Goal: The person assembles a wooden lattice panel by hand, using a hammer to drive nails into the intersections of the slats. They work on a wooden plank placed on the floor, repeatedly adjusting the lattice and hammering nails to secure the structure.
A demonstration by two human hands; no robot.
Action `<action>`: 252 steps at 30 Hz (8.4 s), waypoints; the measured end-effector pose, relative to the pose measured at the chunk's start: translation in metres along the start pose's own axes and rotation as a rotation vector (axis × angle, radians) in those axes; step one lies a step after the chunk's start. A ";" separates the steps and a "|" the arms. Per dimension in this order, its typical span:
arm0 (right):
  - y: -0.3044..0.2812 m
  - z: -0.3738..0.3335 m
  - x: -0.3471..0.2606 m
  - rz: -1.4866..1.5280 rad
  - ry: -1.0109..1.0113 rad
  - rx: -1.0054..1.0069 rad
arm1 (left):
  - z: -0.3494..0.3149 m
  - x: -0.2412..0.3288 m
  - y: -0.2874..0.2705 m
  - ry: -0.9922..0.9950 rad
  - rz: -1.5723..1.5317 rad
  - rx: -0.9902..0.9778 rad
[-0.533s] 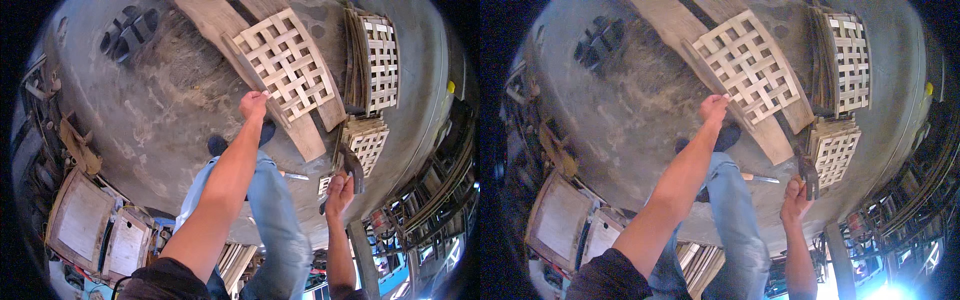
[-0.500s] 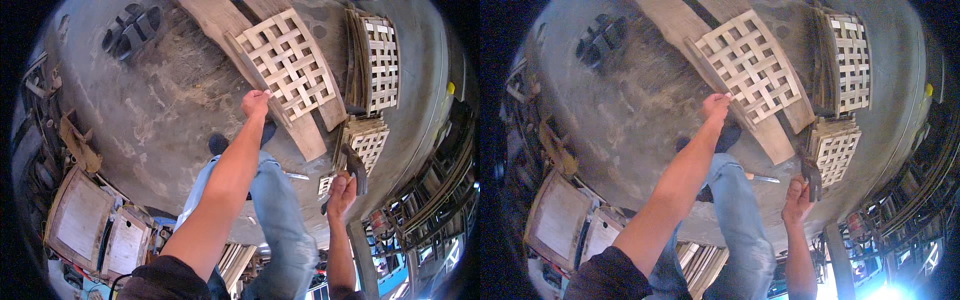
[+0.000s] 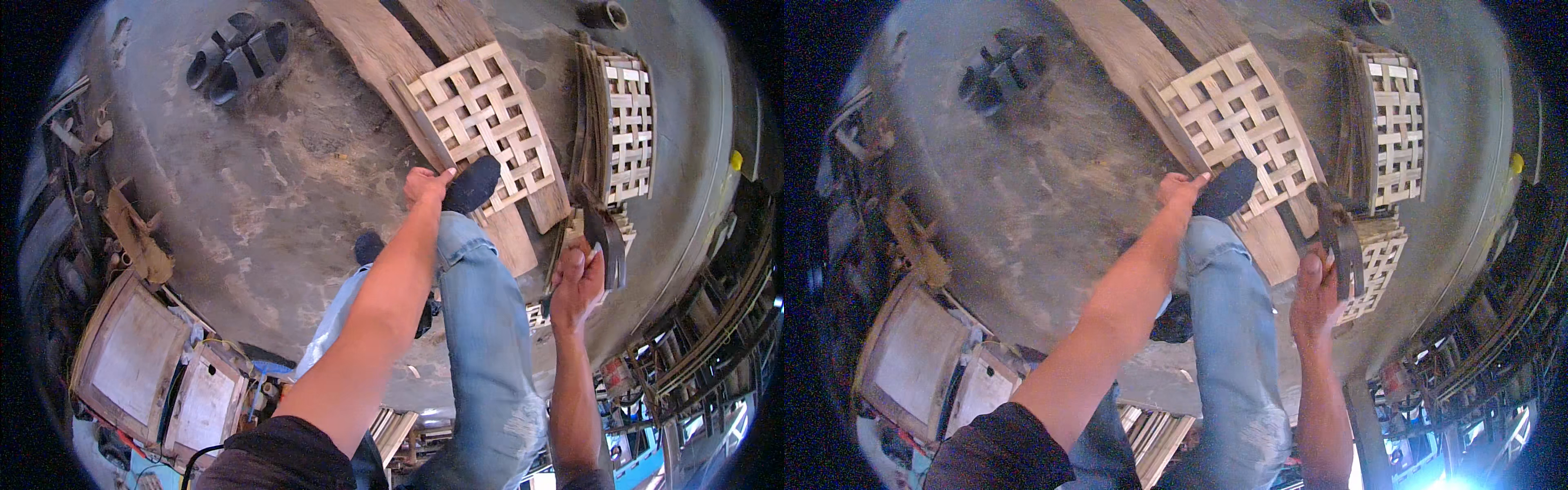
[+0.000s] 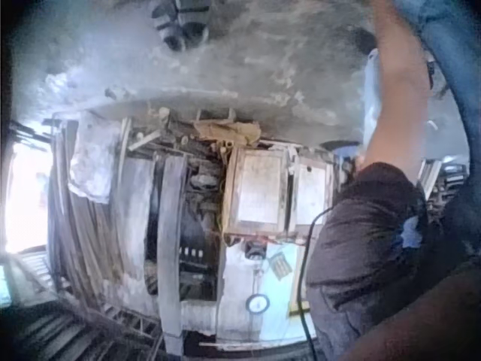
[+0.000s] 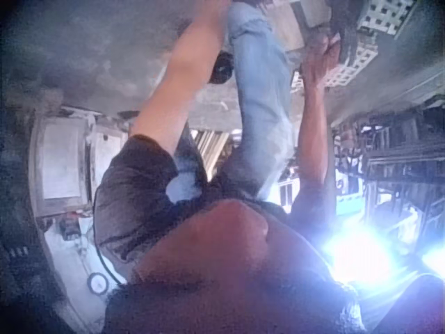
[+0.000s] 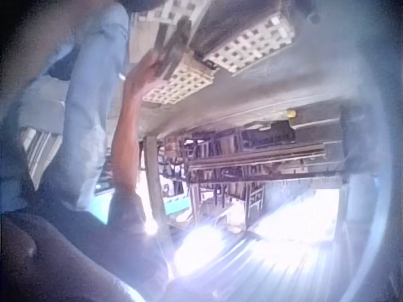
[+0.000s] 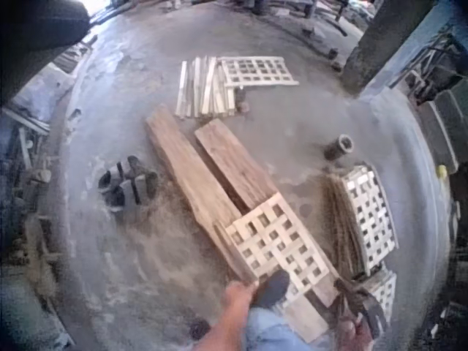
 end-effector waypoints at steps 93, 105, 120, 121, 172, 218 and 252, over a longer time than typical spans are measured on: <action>0.322 0.011 0.101 0.741 0.391 0.851 | 0.068 0.233 -0.069 2.301 1.101 0.010; 0.347 0.019 0.085 1.113 0.462 0.958 | 0.069 0.229 -0.070 2.230 1.139 -0.034; 0.300 0.015 0.051 -0.032 0.288 0.766 | 0.067 0.227 -0.072 2.338 1.025 0.019; 0.298 0.012 0.051 -0.025 0.279 0.791 | 0.068 0.228 -0.071 2.309 1.067 0.034; 0.296 0.005 0.059 0.103 0.305 0.819 | 0.079 0.228 -0.065 2.204 1.212 0.001; 0.302 0.007 0.044 -0.140 0.191 0.893 | 0.060 0.204 -0.051 2.440 0.953 -0.151; 0.297 0.010 0.043 -0.056 0.235 0.800 | 0.058 0.212 -0.052 2.330 1.052 -0.234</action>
Point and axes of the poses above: each hand's wrist, its own z-axis towards the middle knuckle, its own y-axis out of the palm, x = y × z, the point moved 6 cm from there along z, towards the middle knuckle, and after that the axes turned 6 degrees about y, right-handed, at the moved point
